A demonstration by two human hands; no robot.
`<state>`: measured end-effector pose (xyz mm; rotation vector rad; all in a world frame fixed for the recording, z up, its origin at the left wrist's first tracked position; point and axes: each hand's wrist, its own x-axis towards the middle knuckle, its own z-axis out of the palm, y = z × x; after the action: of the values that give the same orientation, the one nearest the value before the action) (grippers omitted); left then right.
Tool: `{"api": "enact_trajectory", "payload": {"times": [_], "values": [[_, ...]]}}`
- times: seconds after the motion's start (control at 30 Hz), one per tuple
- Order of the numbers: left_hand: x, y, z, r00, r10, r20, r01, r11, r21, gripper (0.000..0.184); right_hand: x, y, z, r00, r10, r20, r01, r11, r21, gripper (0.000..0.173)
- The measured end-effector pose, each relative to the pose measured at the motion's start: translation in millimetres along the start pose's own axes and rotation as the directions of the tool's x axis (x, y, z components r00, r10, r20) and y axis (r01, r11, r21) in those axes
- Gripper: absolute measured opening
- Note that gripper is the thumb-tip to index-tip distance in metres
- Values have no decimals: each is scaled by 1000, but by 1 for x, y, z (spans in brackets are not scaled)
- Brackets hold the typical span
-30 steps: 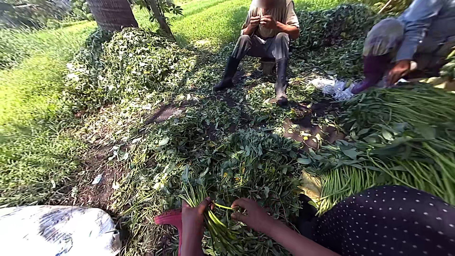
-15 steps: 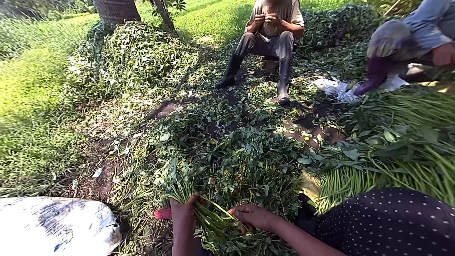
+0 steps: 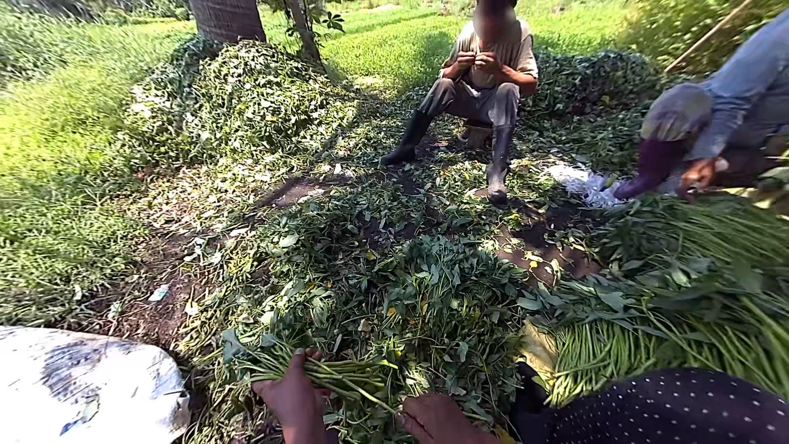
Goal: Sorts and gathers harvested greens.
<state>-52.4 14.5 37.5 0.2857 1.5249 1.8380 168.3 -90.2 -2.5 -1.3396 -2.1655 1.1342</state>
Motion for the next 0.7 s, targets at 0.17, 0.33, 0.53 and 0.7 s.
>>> {"api": "enact_trajectory", "payload": {"times": [0.17,0.33,0.53,0.7], "values": [[33,14,-15,986,114,-121,-123,990,-65,64,-13,38,-5,935,227,273,-176,964,-200,47],[25,20,-2,995,67,-76,-66,998,11,62,41,85,-48,838,372,400,-270,919,-289,60],[27,1,13,998,-35,47,33,998,54,54,181,108,-103,943,329,46,-256,808,-530,53],[28,-16,22,993,-91,71,83,991,104,54,208,153,-75,843,353,407,23,731,-682,114]]}}
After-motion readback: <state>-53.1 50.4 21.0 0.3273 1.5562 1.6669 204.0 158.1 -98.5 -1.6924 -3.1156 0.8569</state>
